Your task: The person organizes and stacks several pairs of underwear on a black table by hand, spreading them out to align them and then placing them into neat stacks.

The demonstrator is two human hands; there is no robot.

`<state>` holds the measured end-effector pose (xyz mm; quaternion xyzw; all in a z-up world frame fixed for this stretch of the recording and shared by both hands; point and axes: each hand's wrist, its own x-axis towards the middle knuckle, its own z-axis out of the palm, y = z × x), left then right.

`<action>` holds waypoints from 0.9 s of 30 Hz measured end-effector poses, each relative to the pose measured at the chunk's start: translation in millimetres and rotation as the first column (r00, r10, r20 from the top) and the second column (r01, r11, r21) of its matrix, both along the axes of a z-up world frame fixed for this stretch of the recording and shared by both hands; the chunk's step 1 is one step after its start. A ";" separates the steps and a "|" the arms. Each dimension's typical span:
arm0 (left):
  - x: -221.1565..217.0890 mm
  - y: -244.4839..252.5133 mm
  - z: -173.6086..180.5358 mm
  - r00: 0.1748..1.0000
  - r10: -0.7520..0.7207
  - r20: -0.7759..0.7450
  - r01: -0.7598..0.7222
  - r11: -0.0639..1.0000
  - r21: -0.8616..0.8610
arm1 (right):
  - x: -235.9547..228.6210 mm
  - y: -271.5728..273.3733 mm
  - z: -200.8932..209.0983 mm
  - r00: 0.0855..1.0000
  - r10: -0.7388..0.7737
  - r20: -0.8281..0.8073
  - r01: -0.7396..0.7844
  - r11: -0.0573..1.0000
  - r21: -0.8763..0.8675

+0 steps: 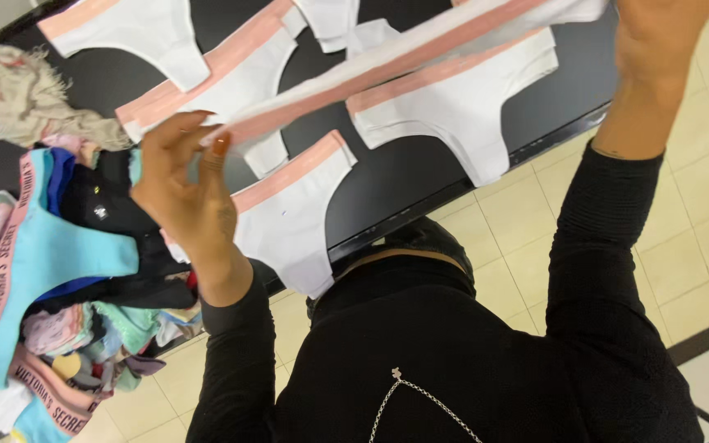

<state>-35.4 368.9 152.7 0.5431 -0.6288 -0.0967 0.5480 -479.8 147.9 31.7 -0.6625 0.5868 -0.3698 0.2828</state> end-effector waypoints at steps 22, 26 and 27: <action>-144.6 -110.4 -192.7 0.981 0.141 -0.134 -0.016 0.743 0.669 | -111.9 -10.1 -42.2 0.983 -0.125 -0.132 0.153 0.961 0.232; -141.3 -109.7 -192.5 0.974 0.164 -0.157 -0.001 0.695 0.719 | -106.6 -14.9 -32.9 0.963 -0.019 -0.269 0.084 0.969 0.232; -143.1 -111.4 -191.7 0.974 0.167 -0.156 -0.004 0.695 0.719 | -107.1 -18.5 -35.4 0.963 -0.016 -0.268 0.081 0.969 0.232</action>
